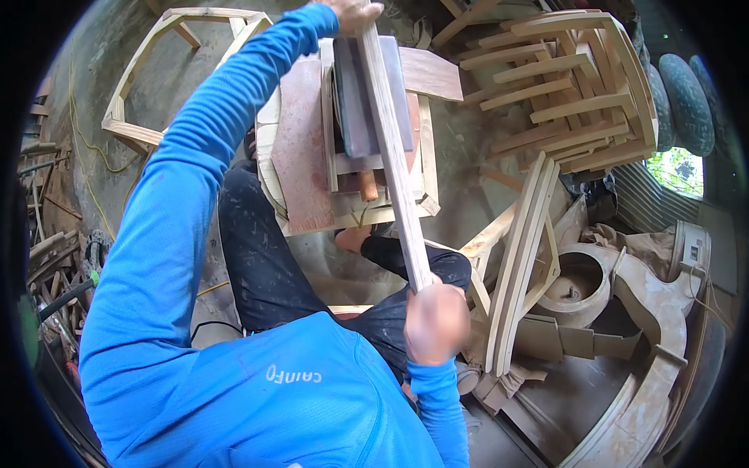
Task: Sanding curved wooden chair components using a belt sander.
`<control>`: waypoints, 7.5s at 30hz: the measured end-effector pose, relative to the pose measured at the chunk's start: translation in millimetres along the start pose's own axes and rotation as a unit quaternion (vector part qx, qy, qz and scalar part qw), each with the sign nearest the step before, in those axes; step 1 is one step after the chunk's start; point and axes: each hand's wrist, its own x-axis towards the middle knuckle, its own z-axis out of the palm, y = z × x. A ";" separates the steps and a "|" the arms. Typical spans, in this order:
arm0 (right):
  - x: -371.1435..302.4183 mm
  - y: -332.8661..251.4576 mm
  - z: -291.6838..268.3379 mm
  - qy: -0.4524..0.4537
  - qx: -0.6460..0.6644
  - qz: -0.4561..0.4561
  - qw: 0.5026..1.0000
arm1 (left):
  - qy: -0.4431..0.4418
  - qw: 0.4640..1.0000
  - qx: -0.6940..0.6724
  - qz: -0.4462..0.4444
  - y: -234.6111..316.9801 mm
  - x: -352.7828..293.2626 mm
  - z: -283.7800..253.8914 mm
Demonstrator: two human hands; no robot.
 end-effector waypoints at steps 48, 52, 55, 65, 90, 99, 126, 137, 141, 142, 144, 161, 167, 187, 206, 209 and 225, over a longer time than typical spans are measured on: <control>120.9 -31.0 108.1 0.082 -0.043 -0.108 0.990 | 0.041 0.967 -0.105 -0.230 17.4 -36.7 26.3; 182.7 -50.7 135.2 0.114 -0.067 -0.121 0.984 | 0.094 0.937 -0.206 -0.266 11.4 -7.2 8.4; 226.2 -67.5 152.1 0.134 -0.074 -0.138 0.979 | 0.098 0.922 -0.192 -0.322 -1.2 22.8 -5.7; 314.7 -101.8 175.9 0.150 -0.057 -0.129 0.979 | 0.002 0.923 -0.284 -0.260 -104.6 150.2 -20.0; -96.6 39.3 -99.9 -0.141 -0.076 -0.024 0.987 | -0.054 0.993 0.019 -0.105 109.6 -149.1 27.4; -227.6 55.9 -285.5 -0.243 -0.083 0.146 0.955 | -0.077 0.989 -0.120 -0.034 242.9 -322.6 15.4; 216.1 -45.0 120.9 0.084 -0.112 -0.122 0.983 | 0.017 0.991 0.027 -0.132 -10.9 3.0 8.7; 204.1 -34.1 120.7 0.104 -0.073 -0.115 0.985 | -0.005 0.991 0.056 -0.124 25.3 -49.4 7.2; 105.7 6.3 75.2 0.019 -0.061 -0.111 0.992 | -0.002 0.992 0.084 -0.095 86.1 -151.0 19.0; 75.8 19.1 57.2 0.006 -0.066 -0.106 0.992 | -0.020 0.994 0.073 -0.074 103.5 -180.5 19.7; 11.2 37.1 16.6 -0.029 -0.044 -0.053 0.997 | -0.052 0.997 0.042 -0.034 139.6 -242.5 16.2; -226.2 150.8 -65.4 -0.181 0.266 0.021 0.947 | 0.133 0.711 -0.615 -0.313 168.6 -384.4 95.8; -194.8 107.7 -78.0 -0.058 -0.065 0.010 0.996 | 0.066 0.619 -0.723 -0.301 267.6 -385.1 24.7; -229.0 190.2 -167.8 -0.197 -0.099 -0.104 0.970 | -0.044 0.997 0.061 0.035 175.5 -307.3 26.0; 195.4 31.1 39.6 -0.077 -0.180 -0.157 0.968 | -0.063 0.992 0.068 -0.086 15.4 -6.6 19.6; 257.4 -1.5 58.5 -0.069 -0.215 -0.141 0.964 | -0.084 0.995 0.033 -0.051 28.7 -45.4 16.2; -136.7 128.1 -163.8 -0.225 -0.101 -0.046 0.968 | -0.198 0.829 -0.007 0.523 193.9 -233.1 0.8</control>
